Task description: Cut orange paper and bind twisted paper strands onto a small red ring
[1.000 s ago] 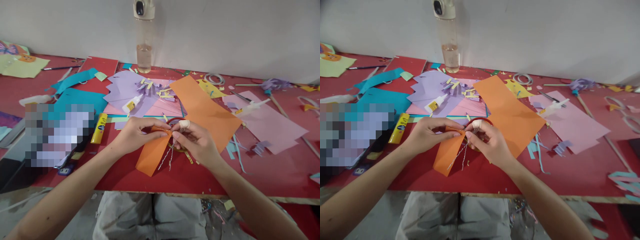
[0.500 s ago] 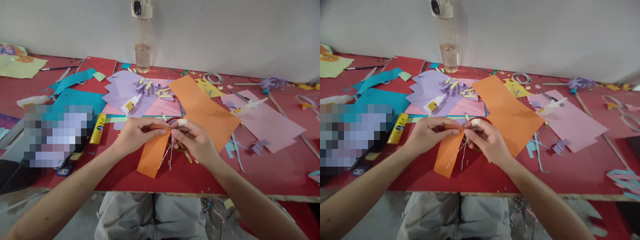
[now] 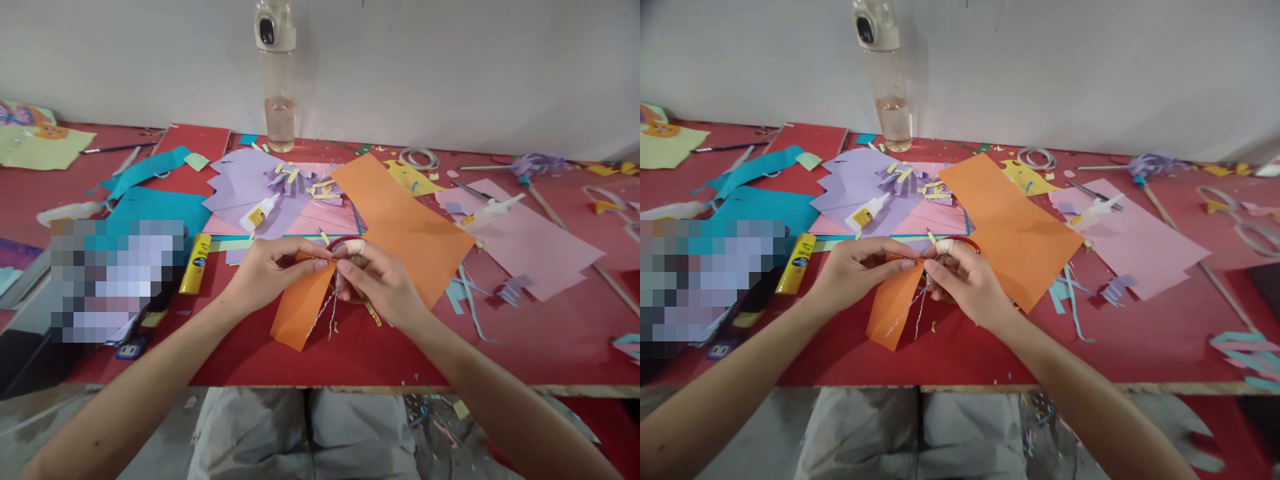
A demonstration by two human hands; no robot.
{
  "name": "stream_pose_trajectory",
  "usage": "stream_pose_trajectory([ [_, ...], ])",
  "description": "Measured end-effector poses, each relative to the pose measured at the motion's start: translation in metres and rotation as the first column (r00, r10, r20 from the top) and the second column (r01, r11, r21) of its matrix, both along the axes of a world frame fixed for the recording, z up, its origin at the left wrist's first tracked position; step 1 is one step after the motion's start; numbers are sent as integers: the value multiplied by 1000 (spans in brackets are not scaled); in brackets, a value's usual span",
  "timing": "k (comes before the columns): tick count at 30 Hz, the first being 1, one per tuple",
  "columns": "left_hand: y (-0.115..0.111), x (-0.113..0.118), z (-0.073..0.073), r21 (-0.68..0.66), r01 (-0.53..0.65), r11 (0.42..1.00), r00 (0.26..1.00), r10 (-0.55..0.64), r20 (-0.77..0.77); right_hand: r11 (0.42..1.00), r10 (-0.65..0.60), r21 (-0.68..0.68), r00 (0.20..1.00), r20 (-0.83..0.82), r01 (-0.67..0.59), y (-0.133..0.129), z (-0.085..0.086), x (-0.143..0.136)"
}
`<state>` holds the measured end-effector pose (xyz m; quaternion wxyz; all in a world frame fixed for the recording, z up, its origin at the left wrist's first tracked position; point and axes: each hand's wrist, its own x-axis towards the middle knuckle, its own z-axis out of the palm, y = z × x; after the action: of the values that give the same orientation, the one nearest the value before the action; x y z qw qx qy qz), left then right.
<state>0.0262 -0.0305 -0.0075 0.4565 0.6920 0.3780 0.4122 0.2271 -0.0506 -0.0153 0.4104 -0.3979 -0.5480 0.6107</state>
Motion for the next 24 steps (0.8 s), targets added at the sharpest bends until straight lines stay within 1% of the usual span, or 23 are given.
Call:
stream_pose_trajectory([
  [4,0,0,0,28,0,1000,1000,1,-10,1000,-6,-6,1000,-26,6,-1,0,0],
  [7,0,0,1,44,-15,999,999,17,-50,1000,-12,2,1000,-15,12,0,0,0],
  [10,0,0,2,40,-11,999,994,15,-105,1000,-26,13,1000,8,26,0,1,1],
  [12,0,-1,2,24,6,1000,993,-3,-114,999,-40,22,999,10,40,0,1,2],
  [19,1,0,-2,-39,-3,999,1000,2,-26,999,-40,23,999,-22,40,0,1,0],
  [24,1,2,-3,-69,-24,997,1000,25,15,998,-59,29,998,19,59,0,6,1],
])
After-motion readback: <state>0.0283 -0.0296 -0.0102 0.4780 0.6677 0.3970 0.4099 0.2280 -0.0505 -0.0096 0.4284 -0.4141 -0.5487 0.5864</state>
